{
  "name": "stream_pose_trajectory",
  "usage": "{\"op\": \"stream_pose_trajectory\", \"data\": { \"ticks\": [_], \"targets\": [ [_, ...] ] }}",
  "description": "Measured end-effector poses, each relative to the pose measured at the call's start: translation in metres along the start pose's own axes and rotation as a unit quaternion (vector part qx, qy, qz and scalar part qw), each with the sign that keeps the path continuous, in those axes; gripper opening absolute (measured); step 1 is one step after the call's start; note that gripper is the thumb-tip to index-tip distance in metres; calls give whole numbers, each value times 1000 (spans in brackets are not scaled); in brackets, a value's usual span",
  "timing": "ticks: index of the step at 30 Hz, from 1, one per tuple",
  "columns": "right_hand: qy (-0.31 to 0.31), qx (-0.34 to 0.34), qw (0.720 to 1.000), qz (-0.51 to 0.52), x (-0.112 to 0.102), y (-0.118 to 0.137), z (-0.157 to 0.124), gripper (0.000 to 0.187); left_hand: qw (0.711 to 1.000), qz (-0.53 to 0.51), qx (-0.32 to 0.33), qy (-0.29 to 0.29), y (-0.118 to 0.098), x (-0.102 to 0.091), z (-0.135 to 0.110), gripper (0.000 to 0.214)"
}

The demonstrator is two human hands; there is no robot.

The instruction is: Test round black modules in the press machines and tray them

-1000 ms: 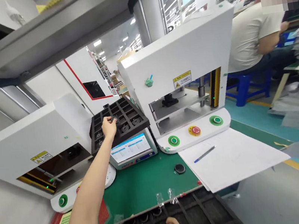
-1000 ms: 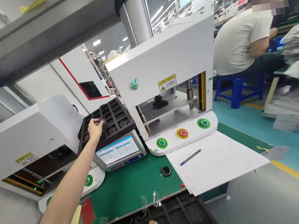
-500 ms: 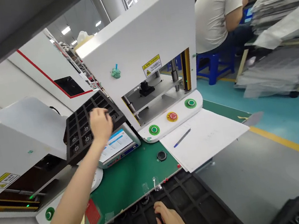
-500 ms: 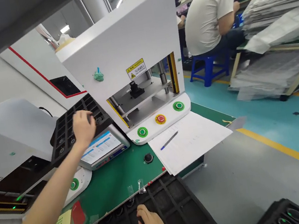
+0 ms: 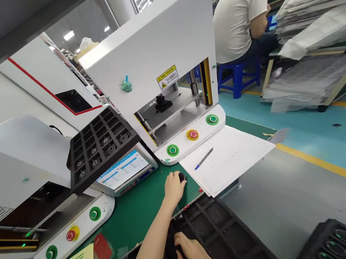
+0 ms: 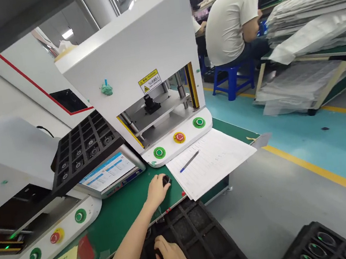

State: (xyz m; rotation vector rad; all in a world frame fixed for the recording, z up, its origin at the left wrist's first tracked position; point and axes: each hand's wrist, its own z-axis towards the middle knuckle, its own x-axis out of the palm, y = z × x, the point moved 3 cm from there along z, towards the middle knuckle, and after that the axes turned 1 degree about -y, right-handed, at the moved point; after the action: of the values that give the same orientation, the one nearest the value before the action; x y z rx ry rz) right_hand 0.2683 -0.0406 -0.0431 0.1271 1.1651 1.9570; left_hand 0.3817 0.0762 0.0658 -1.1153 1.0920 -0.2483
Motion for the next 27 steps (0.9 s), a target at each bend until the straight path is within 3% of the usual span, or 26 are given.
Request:
{"op": "stream_pose_trajectory", "data": {
  "ticks": [3,6,11,14,16,19,21,27],
  "targets": [
    [-19,9,999,26,-7,7,7,22,993,-113,-22,24,-14,-19,-27,29],
    [-34,31,997,70,-17,15,15,12,975,-218,-45,13,-26,-48,-71,46],
    [-108,118,974,160,-50,41,36,6,945,-298,-96,-93,-33,-91,-157,41],
    [-144,155,954,214,-78,77,52,10,932,-307,-98,-169,-37,-99,-203,30],
    [-152,145,943,259,-96,107,61,18,934,-281,-62,-211,-43,-101,-227,21],
    [-150,88,922,345,-114,152,67,33,950,-200,4,-242,-57,-104,-252,10],
    [-133,68,918,368,-118,171,66,41,958,-155,31,-238,-65,-105,-261,14],
    [-111,47,930,348,-119,187,56,52,967,-112,73,-217,-72,-109,-275,22]
  ]
}}
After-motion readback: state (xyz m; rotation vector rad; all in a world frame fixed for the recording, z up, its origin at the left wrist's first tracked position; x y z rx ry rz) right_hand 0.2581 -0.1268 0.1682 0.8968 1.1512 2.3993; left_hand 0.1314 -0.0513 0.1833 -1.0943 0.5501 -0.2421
